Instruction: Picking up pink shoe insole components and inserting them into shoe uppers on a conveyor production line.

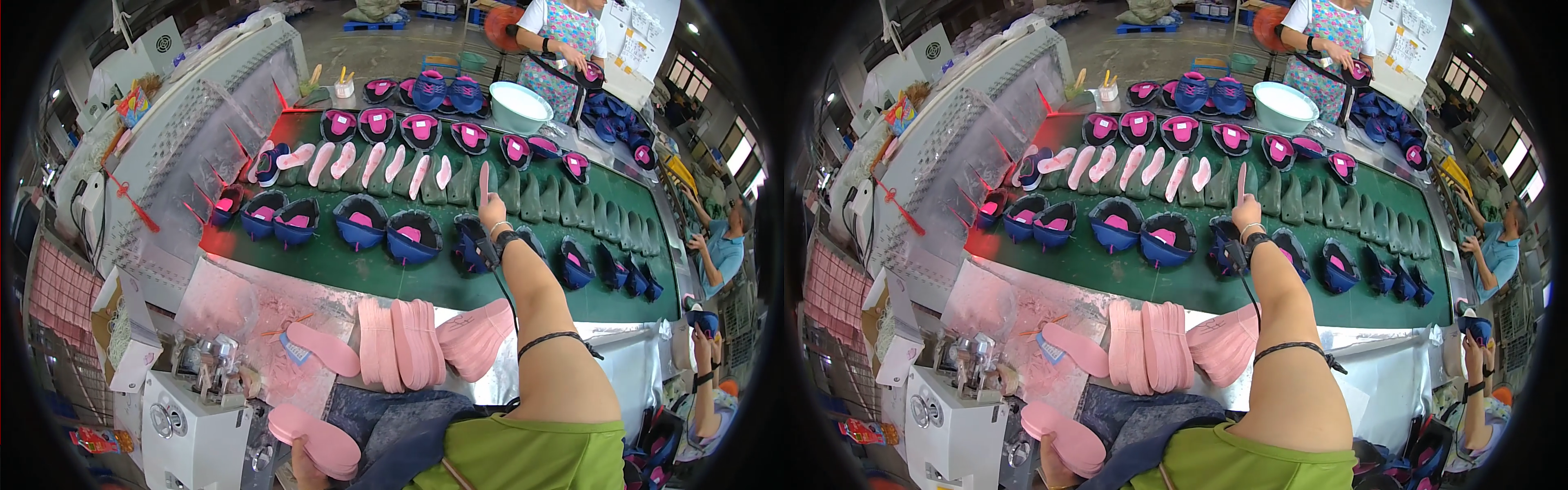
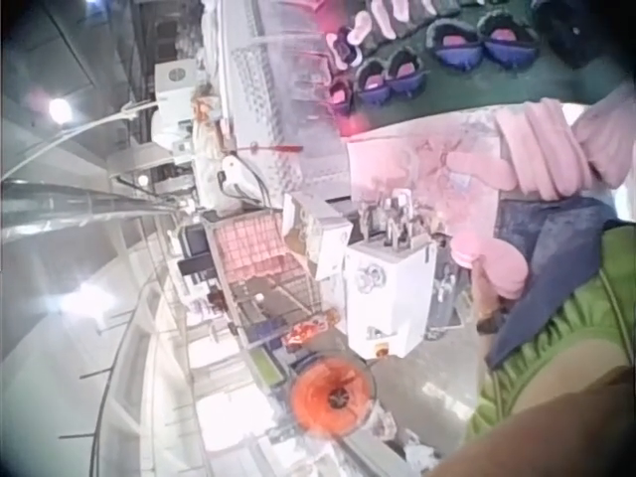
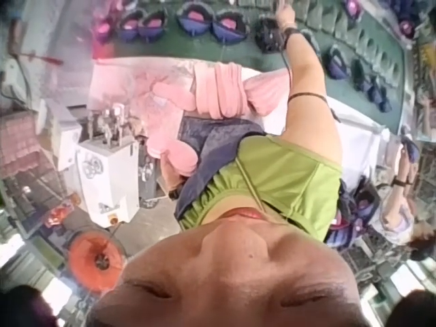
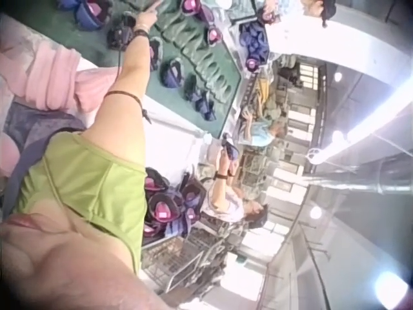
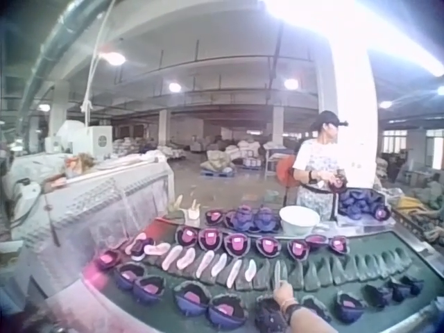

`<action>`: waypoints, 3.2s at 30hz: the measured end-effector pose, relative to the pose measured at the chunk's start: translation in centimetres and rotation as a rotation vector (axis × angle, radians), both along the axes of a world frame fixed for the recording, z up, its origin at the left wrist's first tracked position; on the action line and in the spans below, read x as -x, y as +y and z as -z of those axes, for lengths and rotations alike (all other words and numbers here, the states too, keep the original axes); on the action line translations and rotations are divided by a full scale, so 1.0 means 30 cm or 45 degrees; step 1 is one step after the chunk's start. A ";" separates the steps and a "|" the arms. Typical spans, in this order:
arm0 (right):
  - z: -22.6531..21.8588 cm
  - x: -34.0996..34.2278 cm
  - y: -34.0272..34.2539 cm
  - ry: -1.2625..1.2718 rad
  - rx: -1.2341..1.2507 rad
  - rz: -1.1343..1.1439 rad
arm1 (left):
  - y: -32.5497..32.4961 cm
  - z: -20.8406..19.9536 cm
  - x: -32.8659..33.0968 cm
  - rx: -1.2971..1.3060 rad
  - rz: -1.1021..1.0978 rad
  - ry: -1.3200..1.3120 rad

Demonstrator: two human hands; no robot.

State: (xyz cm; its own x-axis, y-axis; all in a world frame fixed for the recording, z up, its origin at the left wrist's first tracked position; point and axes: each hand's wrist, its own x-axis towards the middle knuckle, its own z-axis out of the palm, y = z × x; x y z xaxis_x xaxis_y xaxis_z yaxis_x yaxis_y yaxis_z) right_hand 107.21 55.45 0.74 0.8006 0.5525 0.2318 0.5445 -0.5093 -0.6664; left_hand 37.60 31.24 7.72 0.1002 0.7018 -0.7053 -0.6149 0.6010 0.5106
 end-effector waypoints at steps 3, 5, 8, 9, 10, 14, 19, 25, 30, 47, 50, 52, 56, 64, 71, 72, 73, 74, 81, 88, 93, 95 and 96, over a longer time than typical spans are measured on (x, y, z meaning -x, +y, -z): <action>0.012 -0.148 -0.008 0.006 -0.023 -0.031 | 0.040 0.059 -0.020 -0.007 0.064 -0.095; 0.006 -0.126 0.033 0.052 -0.101 -0.037 | 0.055 0.050 -0.048 -0.035 0.072 -0.064; -0.114 0.304 0.195 -0.091 -0.119 -0.267 | 0.032 -0.024 -0.037 -0.042 0.015 0.032; -0.225 0.461 0.194 0.055 -0.041 -0.399 | 0.034 -0.033 -0.039 -0.030 0.037 0.019; -0.210 0.592 0.205 0.196 -0.147 -0.639 | 0.040 -0.021 -0.033 -0.031 0.033 0.023; -0.236 1.147 -0.096 0.818 0.194 -1.737 | 0.095 0.029 -0.044 -0.225 0.161 0.059; -0.201 1.564 -0.446 0.750 0.111 -1.947 | 0.105 -0.030 -0.061 -0.123 0.146 0.107; -0.168 1.655 -0.186 1.014 0.081 -1.511 | -0.003 -0.054 0.041 -0.059 0.131 -0.264; -0.160 1.891 0.041 0.572 0.036 -1.532 | -0.113 -0.049 0.066 -0.087 0.010 -0.365; -0.246 1.873 0.093 0.234 0.258 -1.546 | -0.140 0.025 0.108 -0.029 -0.071 -0.104; -0.297 1.986 0.039 1.023 -0.423 -2.002 | -0.240 0.126 0.195 -0.056 -0.107 0.158; -0.188 2.102 0.178 0.563 -0.007 -1.553 | -0.225 0.031 0.174 -0.055 -0.089 0.174; -0.213 1.954 0.290 0.792 -0.034 -1.243 | -0.145 0.000 0.113 -0.098 -0.061 0.083; -0.131 0.708 0.156 0.073 -0.287 -0.676 | -0.020 -0.055 -0.014 -0.098 0.143 0.023; -0.172 -0.036 -0.139 -0.076 0.071 0.056 | 0.008 -0.051 -0.015 -0.079 0.136 0.021; -0.167 -0.068 -0.149 -0.091 0.051 0.054 | 0.006 -0.052 -0.016 -0.074 0.125 0.029; -0.168 -0.099 -0.132 0.077 0.038 0.077 | 0.005 -0.052 -0.020 -0.056 0.104 0.036; -0.167 -0.155 -0.136 0.089 -0.112 0.070 | 0.020 -0.046 -0.040 -0.044 0.116 0.016; -0.257 0.616 0.088 0.218 -0.476 -0.592 | 0.014 -0.068 -0.065 0.018 0.110 0.038; -0.471 1.535 -0.408 0.417 0.543 -2.142 | 0.081 -0.146 -0.143 -0.485 0.121 0.406; -0.311 1.646 -0.490 0.796 0.214 -1.884 | 0.069 -0.142 -0.037 -0.263 0.001 0.382; -0.386 1.651 -0.475 1.162 0.444 -1.759 | 0.065 -0.061 0.001 -0.218 -0.031 0.150; -0.377 1.662 -0.482 1.125 0.469 -1.788 | 0.061 -0.085 -0.009 -0.237 -0.022 0.118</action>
